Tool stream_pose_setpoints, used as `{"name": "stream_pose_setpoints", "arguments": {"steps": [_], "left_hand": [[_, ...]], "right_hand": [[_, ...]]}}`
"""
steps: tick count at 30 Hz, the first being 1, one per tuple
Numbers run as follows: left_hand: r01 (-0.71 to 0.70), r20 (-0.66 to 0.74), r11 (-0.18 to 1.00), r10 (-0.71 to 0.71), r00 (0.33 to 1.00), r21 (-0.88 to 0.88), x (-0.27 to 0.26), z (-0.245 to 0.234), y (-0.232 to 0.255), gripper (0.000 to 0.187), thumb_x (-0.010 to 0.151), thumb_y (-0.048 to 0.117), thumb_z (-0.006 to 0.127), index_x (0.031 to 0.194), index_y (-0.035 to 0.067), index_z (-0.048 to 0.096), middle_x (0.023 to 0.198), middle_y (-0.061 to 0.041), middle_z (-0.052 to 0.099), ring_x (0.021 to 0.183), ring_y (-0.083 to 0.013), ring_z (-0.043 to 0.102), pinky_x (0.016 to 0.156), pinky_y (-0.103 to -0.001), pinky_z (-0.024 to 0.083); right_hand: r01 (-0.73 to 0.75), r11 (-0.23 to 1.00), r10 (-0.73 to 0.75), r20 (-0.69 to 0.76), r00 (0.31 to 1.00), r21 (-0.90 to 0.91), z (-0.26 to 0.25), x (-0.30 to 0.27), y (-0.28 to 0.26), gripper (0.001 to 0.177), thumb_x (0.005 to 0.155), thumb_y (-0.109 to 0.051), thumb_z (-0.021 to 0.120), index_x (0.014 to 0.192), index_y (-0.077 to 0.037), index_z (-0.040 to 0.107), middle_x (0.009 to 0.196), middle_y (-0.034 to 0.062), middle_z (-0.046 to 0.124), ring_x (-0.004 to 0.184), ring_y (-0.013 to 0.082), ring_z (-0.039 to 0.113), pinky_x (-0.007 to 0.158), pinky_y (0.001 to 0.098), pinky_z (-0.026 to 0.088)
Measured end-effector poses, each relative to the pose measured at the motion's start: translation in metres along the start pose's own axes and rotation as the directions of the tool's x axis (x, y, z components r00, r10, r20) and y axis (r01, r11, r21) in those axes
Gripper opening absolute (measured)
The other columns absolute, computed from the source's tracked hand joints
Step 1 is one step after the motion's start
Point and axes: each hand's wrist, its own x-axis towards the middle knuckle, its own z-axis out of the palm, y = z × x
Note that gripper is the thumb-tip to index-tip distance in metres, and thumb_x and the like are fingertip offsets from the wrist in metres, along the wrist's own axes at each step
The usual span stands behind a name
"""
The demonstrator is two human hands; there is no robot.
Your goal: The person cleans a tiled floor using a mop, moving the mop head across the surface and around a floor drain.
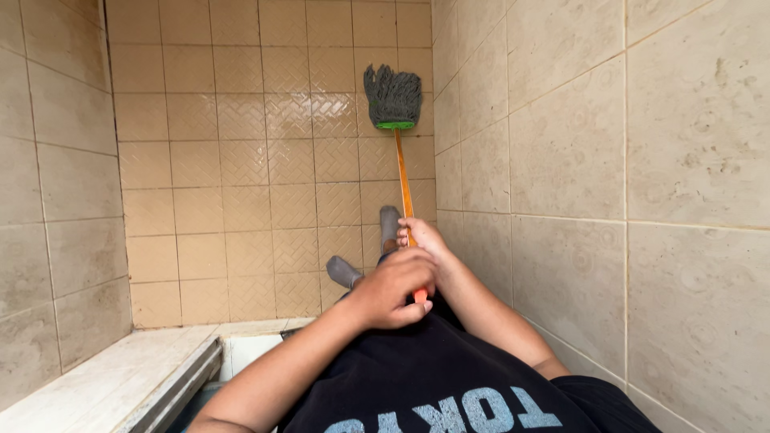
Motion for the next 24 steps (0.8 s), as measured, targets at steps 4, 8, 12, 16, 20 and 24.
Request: {"name": "stream_pose_setpoints", "arguments": {"steps": [4,8,12,16,20,24], "left_hand": [[-0.004,0.051,0.982,0.014,0.999,-0.189,0.003,0.024,-0.021,0.01,0.08,0.017,0.058,0.076,0.008,0.056,0.08,-0.007,0.061,0.09,-0.0294,0.06,0.097,-0.043,0.047],[0.014,0.019,0.989,-0.012,1.0,-0.147,0.015,0.028,-0.048,0.02,0.079,0.02,0.062,0.067,0.006,0.053,0.07,-0.01,0.056,0.076,-0.0318,0.056,0.081,-0.042,0.045],[0.054,-0.016,0.994,-0.056,0.998,-0.093,0.042,0.026,-0.081,0.024,0.078,0.02,0.063,0.064,0.004,0.052,0.067,-0.012,0.054,0.073,-0.0327,0.056,0.079,-0.043,0.045],[0.062,-0.154,0.997,-0.067,0.986,-0.037,0.083,0.028,-0.133,0.022,0.081,0.018,0.059,0.066,0.004,0.053,0.071,-0.013,0.057,0.076,-0.033,0.057,0.082,-0.044,0.045],[0.116,-0.264,0.993,-0.115,0.958,-0.012,0.127,0.022,-0.182,0.027,0.089,0.015,0.053,0.065,0.003,0.052,0.068,-0.013,0.057,0.077,-0.0337,0.056,0.082,-0.044,0.044],[0.212,-0.367,0.972,-0.236,0.9,-0.103,0.156,0.013,-0.209,0.04,0.094,0.018,0.045,0.056,0.005,0.048,0.06,-0.011,0.054,0.072,-0.0306,0.054,0.079,-0.042,0.045]], "right_hand": [[0.031,0.999,-0.033,-0.057,0.998,-0.025,0.012,-0.018,-0.004,0.013,0.096,-0.021,0.055,0.089,-0.013,0.047,0.066,-0.0018,0.048,0.053,0.0112,0.045,0.044,0.028,0.039],[0.031,0.998,-0.035,-0.087,0.996,-0.047,0.019,-0.01,-0.028,0.013,0.096,-0.022,0.057,0.089,-0.015,0.048,0.065,-0.0019,0.047,0.053,0.0118,0.045,0.044,0.0276,0.038],[0.049,0.991,-0.063,-0.106,0.992,-0.127,0.009,0.032,-0.067,0.009,0.095,-0.023,0.055,0.091,-0.015,0.051,0.067,-0.0012,0.05,0.055,0.0126,0.046,0.046,0.0295,0.04],[0.089,0.976,-0.105,-0.07,0.992,-0.197,-0.007,0.09,-0.131,0.013,0.095,-0.025,0.056,0.09,-0.014,0.054,0.067,-0.0008,0.05,0.055,0.0138,0.047,0.047,0.0308,0.041],[0.13,0.942,-0.174,-0.121,0.977,-0.309,-0.008,0.137,-0.202,0.015,0.094,-0.025,0.058,0.089,-0.01,0.057,0.069,0.002,0.055,0.057,0.0154,0.05,0.05,0.0324,0.044],[0.154,0.933,-0.189,-0.077,0.979,-0.325,0.005,0.156,-0.247,0.017,0.093,-0.024,0.059,0.089,-0.008,0.057,0.071,0.0046,0.057,0.057,0.0174,0.051,0.051,0.0332,0.047]]}}
